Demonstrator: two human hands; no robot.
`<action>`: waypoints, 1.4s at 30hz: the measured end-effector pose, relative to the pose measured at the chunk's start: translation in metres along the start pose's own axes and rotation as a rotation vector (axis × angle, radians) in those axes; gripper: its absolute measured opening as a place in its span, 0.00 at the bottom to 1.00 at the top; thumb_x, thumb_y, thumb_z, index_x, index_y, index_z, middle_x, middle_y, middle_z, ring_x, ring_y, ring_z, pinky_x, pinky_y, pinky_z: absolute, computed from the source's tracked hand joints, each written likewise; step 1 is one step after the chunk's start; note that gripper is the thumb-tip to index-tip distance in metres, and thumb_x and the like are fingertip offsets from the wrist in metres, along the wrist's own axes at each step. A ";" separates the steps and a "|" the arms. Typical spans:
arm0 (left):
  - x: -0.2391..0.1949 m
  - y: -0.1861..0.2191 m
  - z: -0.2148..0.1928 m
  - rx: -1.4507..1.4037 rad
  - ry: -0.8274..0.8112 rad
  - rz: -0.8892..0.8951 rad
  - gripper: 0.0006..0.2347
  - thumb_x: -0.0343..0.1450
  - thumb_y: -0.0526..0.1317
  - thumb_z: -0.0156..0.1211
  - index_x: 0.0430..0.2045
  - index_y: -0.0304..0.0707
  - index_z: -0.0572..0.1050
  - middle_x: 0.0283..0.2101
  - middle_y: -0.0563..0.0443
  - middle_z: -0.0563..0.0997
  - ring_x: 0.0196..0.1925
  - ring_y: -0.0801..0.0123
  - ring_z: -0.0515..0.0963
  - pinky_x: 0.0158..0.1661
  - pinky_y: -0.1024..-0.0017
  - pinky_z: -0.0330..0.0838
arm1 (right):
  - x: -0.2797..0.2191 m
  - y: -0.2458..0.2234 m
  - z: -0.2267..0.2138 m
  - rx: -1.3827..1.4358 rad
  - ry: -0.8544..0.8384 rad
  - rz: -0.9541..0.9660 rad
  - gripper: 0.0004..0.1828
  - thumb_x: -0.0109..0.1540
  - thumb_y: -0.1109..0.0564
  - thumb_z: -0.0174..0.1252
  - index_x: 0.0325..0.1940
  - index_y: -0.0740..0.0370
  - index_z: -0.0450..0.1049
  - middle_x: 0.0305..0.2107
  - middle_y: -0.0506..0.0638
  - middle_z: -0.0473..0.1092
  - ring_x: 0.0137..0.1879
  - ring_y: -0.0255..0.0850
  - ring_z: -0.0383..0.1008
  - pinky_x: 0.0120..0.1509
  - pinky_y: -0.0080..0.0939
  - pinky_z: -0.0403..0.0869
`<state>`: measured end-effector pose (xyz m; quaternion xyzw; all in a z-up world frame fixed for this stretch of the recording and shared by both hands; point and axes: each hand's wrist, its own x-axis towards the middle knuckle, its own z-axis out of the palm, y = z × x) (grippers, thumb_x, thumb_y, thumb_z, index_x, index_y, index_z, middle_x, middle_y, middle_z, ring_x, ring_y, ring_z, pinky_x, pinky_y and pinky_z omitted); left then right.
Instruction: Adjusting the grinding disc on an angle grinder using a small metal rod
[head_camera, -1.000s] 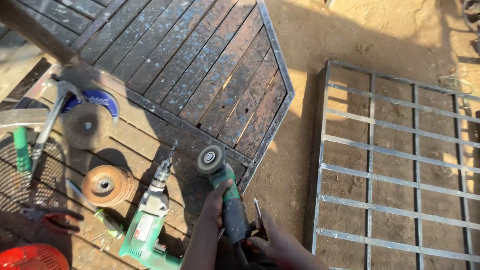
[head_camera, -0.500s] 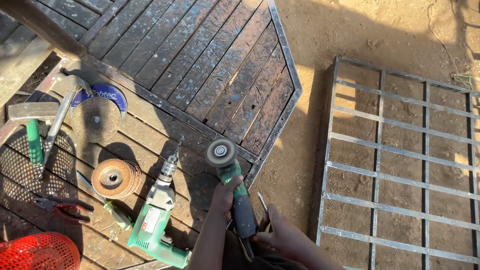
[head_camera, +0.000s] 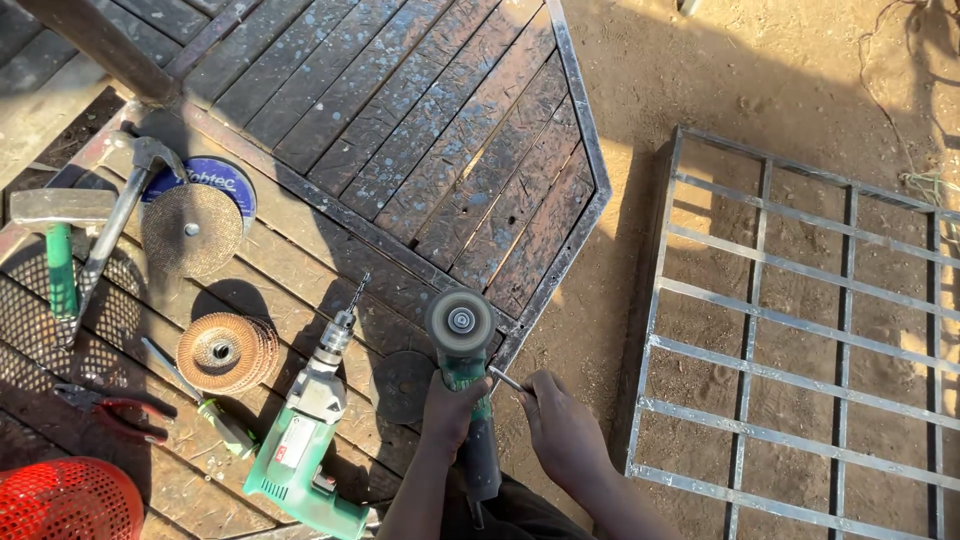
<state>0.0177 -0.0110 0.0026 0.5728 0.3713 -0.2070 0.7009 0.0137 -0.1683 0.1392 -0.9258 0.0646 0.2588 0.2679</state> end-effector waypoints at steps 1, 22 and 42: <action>0.001 0.000 0.001 -0.023 -0.004 -0.007 0.21 0.56 0.40 0.76 0.40 0.37 0.75 0.37 0.47 0.82 0.38 0.66 0.80 0.36 0.63 0.76 | 0.001 -0.007 -0.002 -0.001 0.009 0.004 0.14 0.70 0.43 0.43 0.45 0.52 0.66 0.43 0.47 0.71 0.38 0.59 0.76 0.37 0.63 0.69; -0.009 0.010 -0.002 -0.076 -0.033 -0.046 0.25 0.55 0.43 0.75 0.46 0.38 0.75 0.41 0.46 0.82 0.42 0.64 0.80 0.41 0.63 0.73 | 0.032 -0.029 0.018 -0.025 0.154 -0.095 0.08 0.68 0.52 0.52 0.47 0.56 0.66 0.35 0.58 0.76 0.32 0.58 0.77 0.30 0.57 0.72; -0.002 0.005 -0.003 -0.060 -0.032 -0.043 0.24 0.55 0.43 0.75 0.44 0.39 0.74 0.41 0.48 0.82 0.42 0.65 0.80 0.42 0.64 0.73 | 0.041 -0.031 0.018 -0.017 0.107 -0.023 0.08 0.69 0.51 0.48 0.42 0.56 0.68 0.25 0.56 0.75 0.28 0.54 0.72 0.31 0.55 0.65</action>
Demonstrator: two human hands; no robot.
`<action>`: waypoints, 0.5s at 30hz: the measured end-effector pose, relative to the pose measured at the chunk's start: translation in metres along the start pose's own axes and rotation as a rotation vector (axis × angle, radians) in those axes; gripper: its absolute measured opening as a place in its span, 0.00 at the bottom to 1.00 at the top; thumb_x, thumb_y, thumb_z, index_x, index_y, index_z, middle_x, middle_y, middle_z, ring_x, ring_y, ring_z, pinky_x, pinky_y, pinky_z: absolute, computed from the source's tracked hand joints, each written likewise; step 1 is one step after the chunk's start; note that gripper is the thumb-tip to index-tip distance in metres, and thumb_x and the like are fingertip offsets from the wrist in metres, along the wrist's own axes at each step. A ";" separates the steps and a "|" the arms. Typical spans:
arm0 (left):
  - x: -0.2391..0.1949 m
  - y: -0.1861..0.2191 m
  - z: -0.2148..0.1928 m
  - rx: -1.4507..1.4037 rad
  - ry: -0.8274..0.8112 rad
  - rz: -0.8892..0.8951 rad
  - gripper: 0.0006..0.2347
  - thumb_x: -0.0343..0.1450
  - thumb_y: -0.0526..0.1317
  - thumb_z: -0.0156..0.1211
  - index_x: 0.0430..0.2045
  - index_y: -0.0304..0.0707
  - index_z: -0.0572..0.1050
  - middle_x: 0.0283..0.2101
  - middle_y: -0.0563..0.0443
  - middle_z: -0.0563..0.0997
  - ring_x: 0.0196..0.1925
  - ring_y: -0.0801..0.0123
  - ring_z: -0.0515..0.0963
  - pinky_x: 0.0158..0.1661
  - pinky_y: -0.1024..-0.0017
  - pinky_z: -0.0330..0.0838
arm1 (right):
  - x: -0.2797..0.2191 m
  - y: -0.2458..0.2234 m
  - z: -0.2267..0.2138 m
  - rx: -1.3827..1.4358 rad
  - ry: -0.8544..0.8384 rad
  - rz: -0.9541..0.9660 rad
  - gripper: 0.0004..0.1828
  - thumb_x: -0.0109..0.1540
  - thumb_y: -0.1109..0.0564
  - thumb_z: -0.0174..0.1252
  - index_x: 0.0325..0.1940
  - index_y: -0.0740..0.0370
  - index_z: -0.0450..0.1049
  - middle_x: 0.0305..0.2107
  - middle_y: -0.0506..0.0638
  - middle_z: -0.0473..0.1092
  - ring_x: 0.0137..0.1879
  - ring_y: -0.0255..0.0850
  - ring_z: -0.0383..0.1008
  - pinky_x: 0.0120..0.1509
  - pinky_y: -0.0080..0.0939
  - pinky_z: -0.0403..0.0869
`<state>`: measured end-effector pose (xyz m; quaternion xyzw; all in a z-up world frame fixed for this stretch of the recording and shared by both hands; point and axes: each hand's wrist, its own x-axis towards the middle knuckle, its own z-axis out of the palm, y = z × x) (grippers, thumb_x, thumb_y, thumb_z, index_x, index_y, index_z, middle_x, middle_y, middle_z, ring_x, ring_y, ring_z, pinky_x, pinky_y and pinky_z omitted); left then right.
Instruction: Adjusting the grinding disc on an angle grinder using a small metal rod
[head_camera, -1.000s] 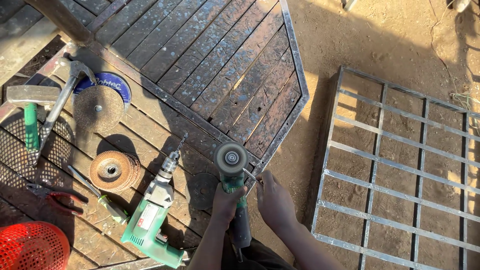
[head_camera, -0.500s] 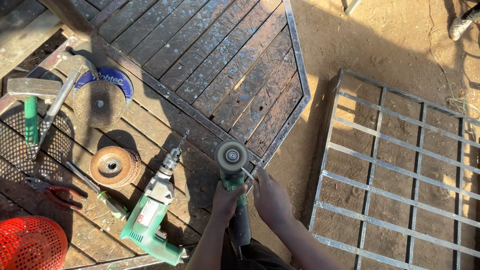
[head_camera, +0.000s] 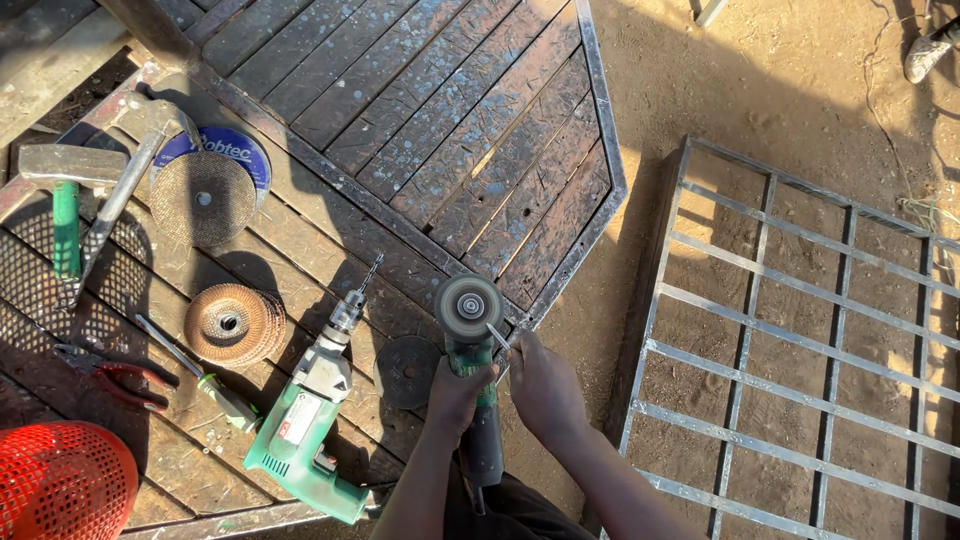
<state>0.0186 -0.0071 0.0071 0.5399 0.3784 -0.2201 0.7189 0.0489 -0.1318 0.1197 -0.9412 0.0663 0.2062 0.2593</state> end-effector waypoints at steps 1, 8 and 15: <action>0.000 -0.001 0.000 -0.004 -0.010 -0.002 0.25 0.55 0.43 0.76 0.44 0.39 0.74 0.42 0.47 0.82 0.42 0.65 0.80 0.42 0.63 0.73 | 0.000 0.000 -0.001 -0.004 -0.003 0.008 0.09 0.69 0.50 0.48 0.41 0.56 0.68 0.25 0.57 0.75 0.28 0.57 0.72 0.32 0.57 0.64; 0.008 -0.010 -0.002 -0.066 -0.028 0.036 0.24 0.55 0.42 0.77 0.43 0.38 0.74 0.40 0.46 0.83 0.40 0.65 0.80 0.40 0.62 0.73 | 0.008 -0.009 -0.010 0.051 -0.089 0.153 0.12 0.70 0.50 0.48 0.40 0.57 0.73 0.23 0.54 0.73 0.26 0.49 0.69 0.31 0.54 0.63; 0.008 -0.008 -0.001 -0.022 -0.012 0.002 0.25 0.55 0.42 0.77 0.44 0.38 0.74 0.40 0.46 0.82 0.39 0.63 0.80 0.38 0.60 0.73 | 0.019 -0.003 -0.011 0.405 -0.218 0.345 0.16 0.71 0.52 0.46 0.34 0.59 0.74 0.19 0.49 0.65 0.21 0.38 0.59 0.24 0.42 0.56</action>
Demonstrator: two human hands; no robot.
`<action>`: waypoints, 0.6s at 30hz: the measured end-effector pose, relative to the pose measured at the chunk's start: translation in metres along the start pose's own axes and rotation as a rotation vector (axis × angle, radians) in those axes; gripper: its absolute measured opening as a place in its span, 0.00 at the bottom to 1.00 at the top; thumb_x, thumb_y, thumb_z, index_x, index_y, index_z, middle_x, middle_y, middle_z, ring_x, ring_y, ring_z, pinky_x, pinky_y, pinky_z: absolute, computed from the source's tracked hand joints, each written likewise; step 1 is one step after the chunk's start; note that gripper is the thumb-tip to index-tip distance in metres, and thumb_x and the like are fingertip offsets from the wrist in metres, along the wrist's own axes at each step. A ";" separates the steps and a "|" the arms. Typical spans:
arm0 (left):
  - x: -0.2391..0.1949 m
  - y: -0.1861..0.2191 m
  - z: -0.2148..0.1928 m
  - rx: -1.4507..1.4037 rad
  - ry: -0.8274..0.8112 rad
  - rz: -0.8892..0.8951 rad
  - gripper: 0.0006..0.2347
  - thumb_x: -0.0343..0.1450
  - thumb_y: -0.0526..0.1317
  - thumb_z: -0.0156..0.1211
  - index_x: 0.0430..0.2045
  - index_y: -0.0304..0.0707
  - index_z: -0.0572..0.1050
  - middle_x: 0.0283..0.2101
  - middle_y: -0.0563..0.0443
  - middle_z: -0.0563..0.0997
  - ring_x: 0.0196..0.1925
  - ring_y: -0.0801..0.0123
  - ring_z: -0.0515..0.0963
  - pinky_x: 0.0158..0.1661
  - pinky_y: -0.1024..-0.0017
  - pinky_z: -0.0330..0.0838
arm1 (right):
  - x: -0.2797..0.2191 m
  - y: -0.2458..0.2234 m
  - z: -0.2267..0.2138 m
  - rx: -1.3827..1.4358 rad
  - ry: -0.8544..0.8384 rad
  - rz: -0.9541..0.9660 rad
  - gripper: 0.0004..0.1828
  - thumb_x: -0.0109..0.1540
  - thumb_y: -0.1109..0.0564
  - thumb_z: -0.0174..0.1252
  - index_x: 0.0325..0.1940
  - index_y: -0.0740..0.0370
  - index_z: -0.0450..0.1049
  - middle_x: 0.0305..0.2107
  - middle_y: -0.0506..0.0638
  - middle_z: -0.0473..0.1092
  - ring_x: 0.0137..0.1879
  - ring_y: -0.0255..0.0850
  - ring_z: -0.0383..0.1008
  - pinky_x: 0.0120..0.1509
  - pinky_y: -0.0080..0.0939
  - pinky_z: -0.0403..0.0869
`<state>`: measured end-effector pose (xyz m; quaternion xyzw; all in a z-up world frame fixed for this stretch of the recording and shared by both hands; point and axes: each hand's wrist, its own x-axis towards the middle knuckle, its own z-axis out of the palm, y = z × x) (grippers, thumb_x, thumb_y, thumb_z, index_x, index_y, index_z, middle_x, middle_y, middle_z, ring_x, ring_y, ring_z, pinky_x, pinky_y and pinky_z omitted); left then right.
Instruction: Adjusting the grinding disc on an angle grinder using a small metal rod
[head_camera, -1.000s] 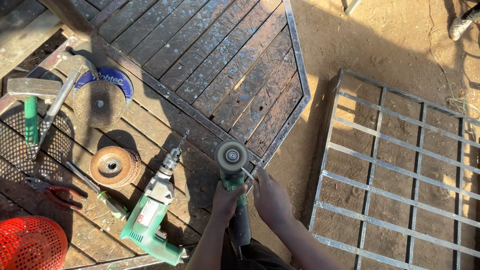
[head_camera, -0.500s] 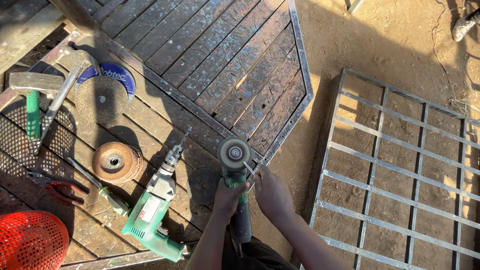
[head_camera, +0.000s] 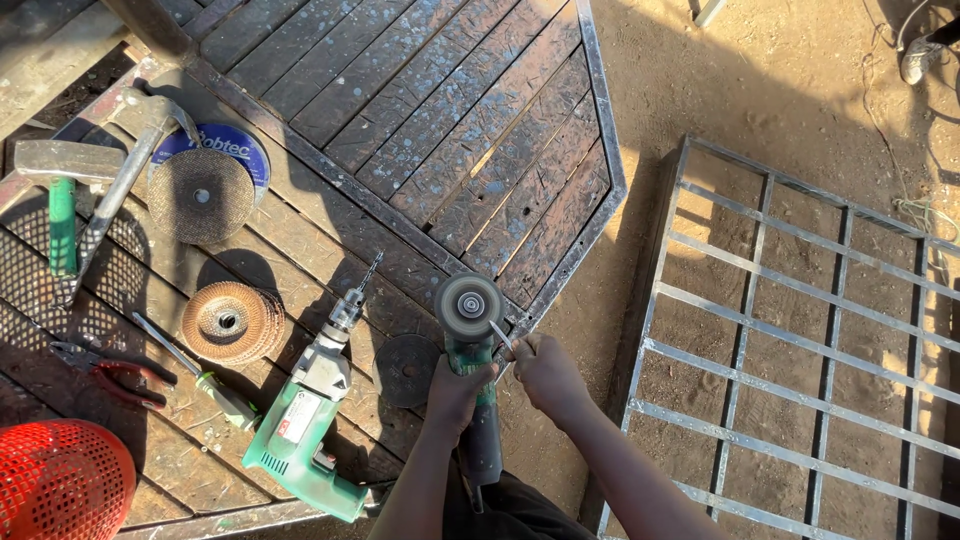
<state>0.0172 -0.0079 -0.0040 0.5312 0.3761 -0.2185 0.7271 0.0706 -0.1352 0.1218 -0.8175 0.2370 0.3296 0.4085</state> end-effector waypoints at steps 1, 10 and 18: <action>0.001 -0.001 0.000 0.003 0.001 0.001 0.25 0.55 0.42 0.77 0.44 0.39 0.74 0.40 0.46 0.83 0.39 0.63 0.80 0.38 0.60 0.74 | 0.000 0.001 0.000 0.157 -0.049 0.033 0.17 0.71 0.52 0.45 0.34 0.62 0.72 0.17 0.50 0.61 0.18 0.37 0.54 0.18 0.39 0.53; -0.007 0.009 0.000 0.034 0.000 -0.022 0.25 0.56 0.43 0.76 0.46 0.39 0.73 0.42 0.46 0.83 0.43 0.64 0.81 0.42 0.63 0.73 | -0.023 -0.014 -0.002 0.351 -0.106 0.124 0.11 0.74 0.50 0.44 0.42 0.57 0.62 0.23 0.50 0.63 0.21 0.35 0.50 0.22 0.36 0.50; -0.005 0.006 0.002 0.026 0.003 0.012 0.24 0.56 0.42 0.76 0.45 0.39 0.74 0.41 0.47 0.82 0.42 0.65 0.80 0.41 0.64 0.73 | -0.005 0.015 0.015 -0.318 0.195 -0.148 0.10 0.67 0.47 0.54 0.39 0.53 0.67 0.27 0.55 0.75 0.32 0.56 0.72 0.37 0.57 0.63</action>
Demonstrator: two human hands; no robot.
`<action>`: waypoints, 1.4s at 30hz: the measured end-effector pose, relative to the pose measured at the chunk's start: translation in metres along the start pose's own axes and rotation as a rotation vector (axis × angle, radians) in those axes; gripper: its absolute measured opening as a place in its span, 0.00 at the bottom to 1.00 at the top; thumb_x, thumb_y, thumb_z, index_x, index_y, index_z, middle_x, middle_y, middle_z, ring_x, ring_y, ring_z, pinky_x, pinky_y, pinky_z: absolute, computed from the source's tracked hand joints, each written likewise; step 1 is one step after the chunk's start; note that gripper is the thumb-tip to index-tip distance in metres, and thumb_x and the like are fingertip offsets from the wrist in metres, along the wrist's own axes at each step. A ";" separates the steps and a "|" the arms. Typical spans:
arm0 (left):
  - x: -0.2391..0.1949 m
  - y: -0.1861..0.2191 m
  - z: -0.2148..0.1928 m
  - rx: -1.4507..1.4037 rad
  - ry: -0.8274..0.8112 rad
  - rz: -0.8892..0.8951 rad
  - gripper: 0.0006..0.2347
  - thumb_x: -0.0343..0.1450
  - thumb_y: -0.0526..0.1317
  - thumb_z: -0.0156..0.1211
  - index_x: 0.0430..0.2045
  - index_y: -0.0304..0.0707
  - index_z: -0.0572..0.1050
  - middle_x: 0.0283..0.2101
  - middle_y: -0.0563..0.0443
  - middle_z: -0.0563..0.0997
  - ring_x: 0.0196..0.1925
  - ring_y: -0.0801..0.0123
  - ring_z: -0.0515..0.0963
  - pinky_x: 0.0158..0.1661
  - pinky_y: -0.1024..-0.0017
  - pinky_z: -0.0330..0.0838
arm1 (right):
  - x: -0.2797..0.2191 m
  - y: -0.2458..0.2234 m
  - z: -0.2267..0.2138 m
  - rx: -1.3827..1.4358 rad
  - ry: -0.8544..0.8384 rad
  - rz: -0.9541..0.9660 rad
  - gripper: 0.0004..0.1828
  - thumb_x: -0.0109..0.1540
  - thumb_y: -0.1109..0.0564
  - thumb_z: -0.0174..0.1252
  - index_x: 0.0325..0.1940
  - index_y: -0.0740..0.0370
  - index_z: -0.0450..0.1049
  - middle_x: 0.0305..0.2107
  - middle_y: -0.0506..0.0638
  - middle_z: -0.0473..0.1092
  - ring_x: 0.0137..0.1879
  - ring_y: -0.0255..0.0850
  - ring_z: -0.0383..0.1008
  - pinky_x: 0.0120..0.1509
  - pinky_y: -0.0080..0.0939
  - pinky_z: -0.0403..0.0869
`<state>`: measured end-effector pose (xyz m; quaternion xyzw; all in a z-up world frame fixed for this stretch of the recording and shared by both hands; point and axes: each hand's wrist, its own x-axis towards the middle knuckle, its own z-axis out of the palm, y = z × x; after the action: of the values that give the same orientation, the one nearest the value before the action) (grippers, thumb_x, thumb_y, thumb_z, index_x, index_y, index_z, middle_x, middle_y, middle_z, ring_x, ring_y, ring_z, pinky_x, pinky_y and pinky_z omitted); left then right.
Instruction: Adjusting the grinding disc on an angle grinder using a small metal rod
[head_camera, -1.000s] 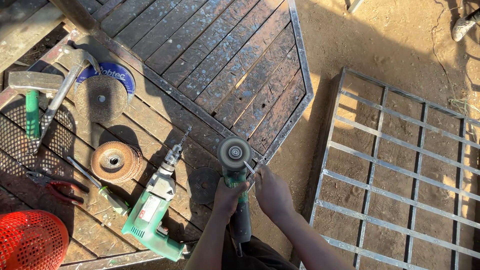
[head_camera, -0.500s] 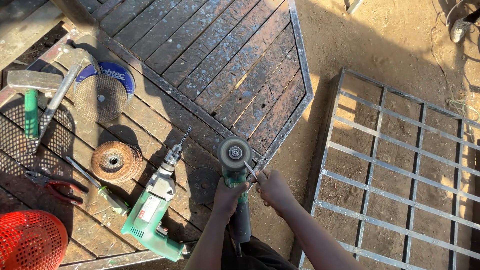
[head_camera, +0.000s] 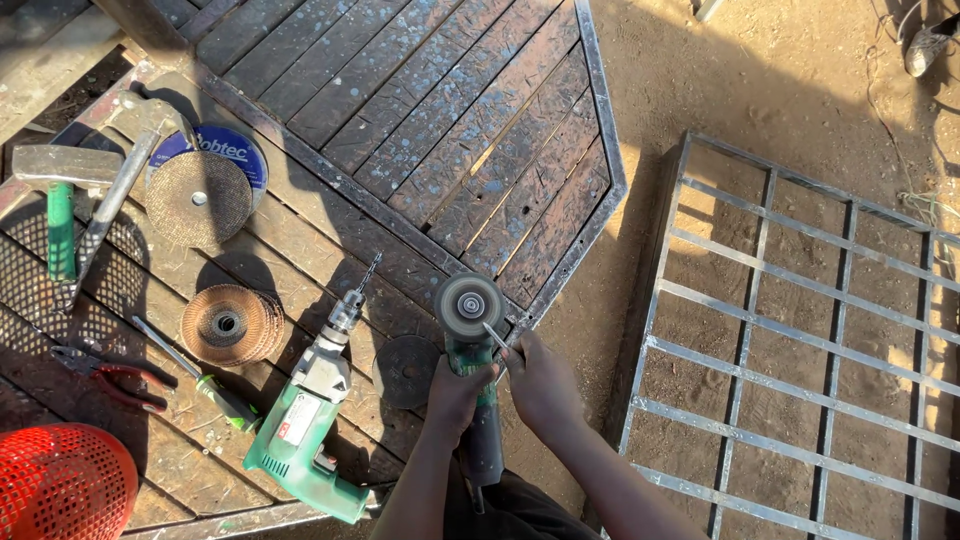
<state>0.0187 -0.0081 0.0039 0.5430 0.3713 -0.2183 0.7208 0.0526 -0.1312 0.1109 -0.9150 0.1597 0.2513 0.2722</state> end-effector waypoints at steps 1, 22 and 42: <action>-0.001 -0.001 0.000 0.004 0.005 0.010 0.24 0.56 0.43 0.76 0.44 0.39 0.74 0.41 0.48 0.82 0.42 0.67 0.79 0.41 0.66 0.72 | 0.002 0.005 0.005 -0.024 0.014 -0.047 0.13 0.69 0.46 0.52 0.37 0.55 0.65 0.24 0.59 0.73 0.30 0.60 0.71 0.34 0.60 0.60; 0.005 -0.006 0.003 -0.038 0.014 0.025 0.22 0.56 0.38 0.75 0.41 0.37 0.74 0.38 0.46 0.81 0.38 0.67 0.79 0.38 0.66 0.72 | -0.014 -0.030 -0.019 0.267 -0.162 0.189 0.13 0.72 0.46 0.48 0.39 0.55 0.67 0.27 0.48 0.69 0.32 0.38 0.64 0.36 0.44 0.62; 0.002 0.008 -0.004 0.210 0.016 0.007 0.17 0.62 0.47 0.71 0.39 0.42 0.74 0.37 0.50 0.81 0.39 0.68 0.77 0.39 0.66 0.67 | -0.066 -0.064 -0.092 1.473 -0.975 -0.245 0.19 0.68 0.49 0.52 0.30 0.66 0.68 0.18 0.47 0.53 0.24 0.33 0.49 0.30 0.32 0.53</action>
<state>0.0244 -0.0018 0.0070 0.6185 0.3502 -0.2493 0.6578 0.0597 -0.1228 0.2402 -0.3098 0.0481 0.4154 0.8539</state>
